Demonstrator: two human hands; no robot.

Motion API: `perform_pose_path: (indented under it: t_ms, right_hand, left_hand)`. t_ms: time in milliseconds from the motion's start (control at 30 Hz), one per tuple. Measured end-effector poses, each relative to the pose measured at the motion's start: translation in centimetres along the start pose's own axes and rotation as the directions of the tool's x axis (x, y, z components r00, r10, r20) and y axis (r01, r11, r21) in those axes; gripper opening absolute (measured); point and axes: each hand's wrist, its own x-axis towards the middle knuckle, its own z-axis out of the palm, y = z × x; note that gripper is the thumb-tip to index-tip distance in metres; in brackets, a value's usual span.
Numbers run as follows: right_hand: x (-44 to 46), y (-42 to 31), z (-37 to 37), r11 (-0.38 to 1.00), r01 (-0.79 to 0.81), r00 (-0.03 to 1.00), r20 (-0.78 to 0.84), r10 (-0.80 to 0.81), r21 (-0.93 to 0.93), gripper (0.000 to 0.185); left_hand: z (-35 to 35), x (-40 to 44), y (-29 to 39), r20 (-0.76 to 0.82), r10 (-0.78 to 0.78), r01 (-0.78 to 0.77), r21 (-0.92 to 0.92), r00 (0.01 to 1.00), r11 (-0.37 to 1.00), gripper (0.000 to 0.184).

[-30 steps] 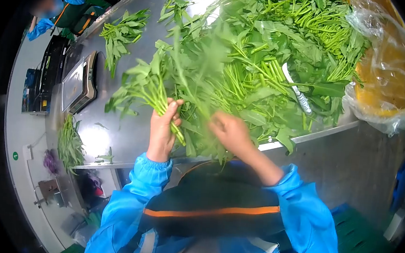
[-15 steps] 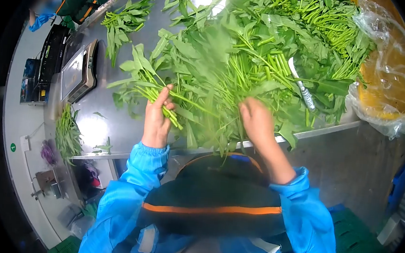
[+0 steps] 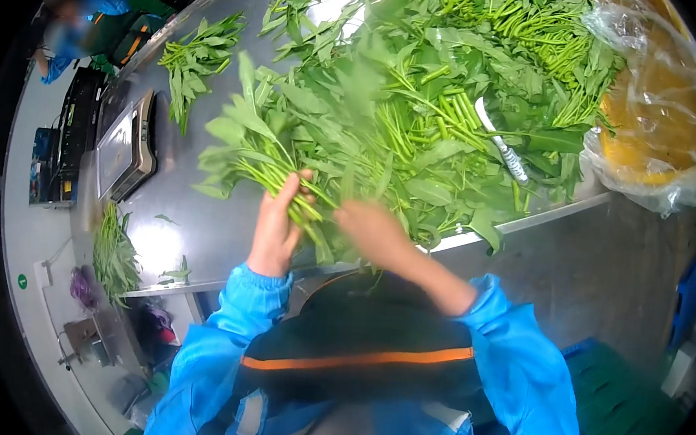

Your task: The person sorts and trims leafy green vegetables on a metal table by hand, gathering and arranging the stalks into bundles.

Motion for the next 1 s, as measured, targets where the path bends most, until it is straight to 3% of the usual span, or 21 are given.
perform_pose_path:
  t_ms: [33, 67, 167, 200, 267, 333, 367, 467, 500, 567, 600, 667, 700, 767, 800, 833, 867, 900, 933, 967, 1000]
  right_hand:
    - [-0.2, -0.6, 0.4, 0.987, 0.061, 0.998, -0.01, -0.063, -0.145, 0.028]
    - [0.0, 0.2, 1.7, 0.997, 0.061, 0.992, -0.109, -0.067, -0.057, 0.029]
    - [1.1, 0.4, -1.4, 0.989, 0.124, 0.989, -0.067, -0.13, -0.08, 0.03]
    - [2.2, 3.0, -2.0, 0.995, -0.041, 0.973, -0.23, 0.018, -0.096, 0.027]
    - [4.1, 4.4, -4.4, 0.957, -0.093, 0.845, -0.53, -0.07, -0.275, 0.019]
    - [5.8, 6.4, -5.5, 0.808, -0.279, 0.846, -0.531, -0.048, -0.518, 0.019]
    - [6.7, 9.1, -5.2, 0.75, -0.282, 0.881, -0.471, -0.045, -0.598, 0.021]
    - [7.7, 9.9, -5.3, 0.74, -0.27, 0.918, -0.397, 0.004, -0.616, 0.024]
    - [7.6, 8.6, -6.0, 0.775, -0.284, 0.914, -0.405, 0.041, -0.564, 0.022]
    - [6.5, 5.9, -7.4, 0.894, -0.243, 0.856, -0.517, 0.015, -0.377, 0.016]
    - [6.2, 5.3, -8.6, 0.988, -0.134, 0.876, -0.475, 0.083, -0.076, 0.015]
    - [4.8, 3.9, -10.2, 0.895, -0.007, 0.918, -0.352, 0.183, 0.447, 0.017]
    - [4.6, 2.9, -9.8, 0.72, 0.105, 0.926, -0.331, 0.181, 0.686, 0.017]
    - [5.6, 9.4, -7.5, 0.977, -0.039, 0.948, -0.301, 0.103, 0.209, 0.018]
    - [5.1, 9.2, -6.6, 0.923, -0.057, 0.918, -0.385, -0.101, -0.38, 0.019]
    - [4.6, 9.0, -6.4, 0.875, -0.03, 0.871, -0.441, -0.214, -0.483, 0.02]
    - [4.8, 8.8, -6.3, 0.986, -0.004, 0.872, -0.484, -0.079, -0.167, 0.019]
    - [4.8, 8.1, -6.3, 0.984, 0.005, 0.872, -0.483, 0.083, 0.178, 0.019]
    - [4.5, 6.4, -7.6, 0.957, -0.094, 0.894, -0.4, 0.202, 0.273, 0.018]
    - [4.7, 5.7, -7.6, 0.972, -0.112, 0.872, -0.448, 0.197, 0.209, 0.02]
    - [5.0, 7.4, -6.9, 0.982, -0.185, 0.846, -0.514, 0.144, -0.029, 0.022]
  left_hand:
    - [0.2, -0.1, -1.3, -0.017, -0.033, 0.032, -0.052, 0.999, 0.998, 0.019]
    - [-0.9, 0.2, -2.7, 0.065, -0.098, 0.103, -0.077, 0.993, 0.992, 0.018]
    - [-1.6, 0.4, -2.5, 0.036, -0.189, 0.193, -0.221, 0.981, 0.956, 0.018]
    - [-2.6, 0.9, -2.4, 0.067, -0.192, 0.203, -0.238, 0.979, 0.95, 0.019]
    - [-5.0, 2.3, -2.4, 0.128, -0.192, 0.22, -0.27, 0.973, 0.937, 0.021]
    - [-4.6, 2.3, -2.7, 0.145, -0.294, 0.323, -0.256, 0.945, 0.911, 0.024]
    - [-4.1, 2.4, -2.9, 0.148, -0.323, 0.352, -0.257, 0.935, 0.9, 0.025]
    - [-3.7, 1.9, -4.3, 0.175, -0.32, 0.354, -0.216, 0.931, 0.91, 0.021]
    - [-3.7, 1.8, -4.1, 0.176, -0.358, 0.393, -0.244, 0.917, 0.887, 0.02]
    - [-3.7, 1.1, -2.8, 0.13, -0.28, 0.298, -0.145, 0.951, 0.944, 0.019]
    - [-3.9, 1.1, -2.4, 0.141, -0.26, 0.283, -0.175, 0.955, 0.943, 0.017]
    - [-3.7, 0.5, -1.4, 0.079, -0.157, 0.167, -0.138, 0.984, 0.976, 0.017]
    - [-3.4, 0.3, -0.8, 0.053, -0.107, 0.113, -0.109, 0.993, 0.988, 0.016]
    - [-3.2, 0.0, -0.8, 0.038, -0.061, 0.065, -0.098, 0.997, 0.993, 0.017]
    - [-3.2, -0.1, -0.9, 0.037, -0.058, 0.062, -0.101, 0.998, 0.993, 0.017]
    - [-2.9, 0.2, -0.7, 0.041, -0.044, 0.048, -0.107, 0.998, 0.993, 0.017]
    - [-3.1, 0.2, -0.9, 0.017, -0.001, 0.003, -0.097, 1.0, 0.995, 0.017]
    - [-3.6, 0.7, -1.4, 0.013, 0.05, -0.049, -0.061, 0.999, 0.997, 0.017]
    - [-3.8, 0.8, -1.5, -0.011, 0.053, -0.054, -0.058, 0.999, 0.997, 0.017]
    - [-3.8, 0.9, -1.5, -0.022, 0.045, -0.046, -0.054, 0.999, 0.997, 0.017]
    - [-3.2, 0.5, -1.0, -0.033, 0.044, -0.045, -0.038, 0.998, 0.998, 0.017]
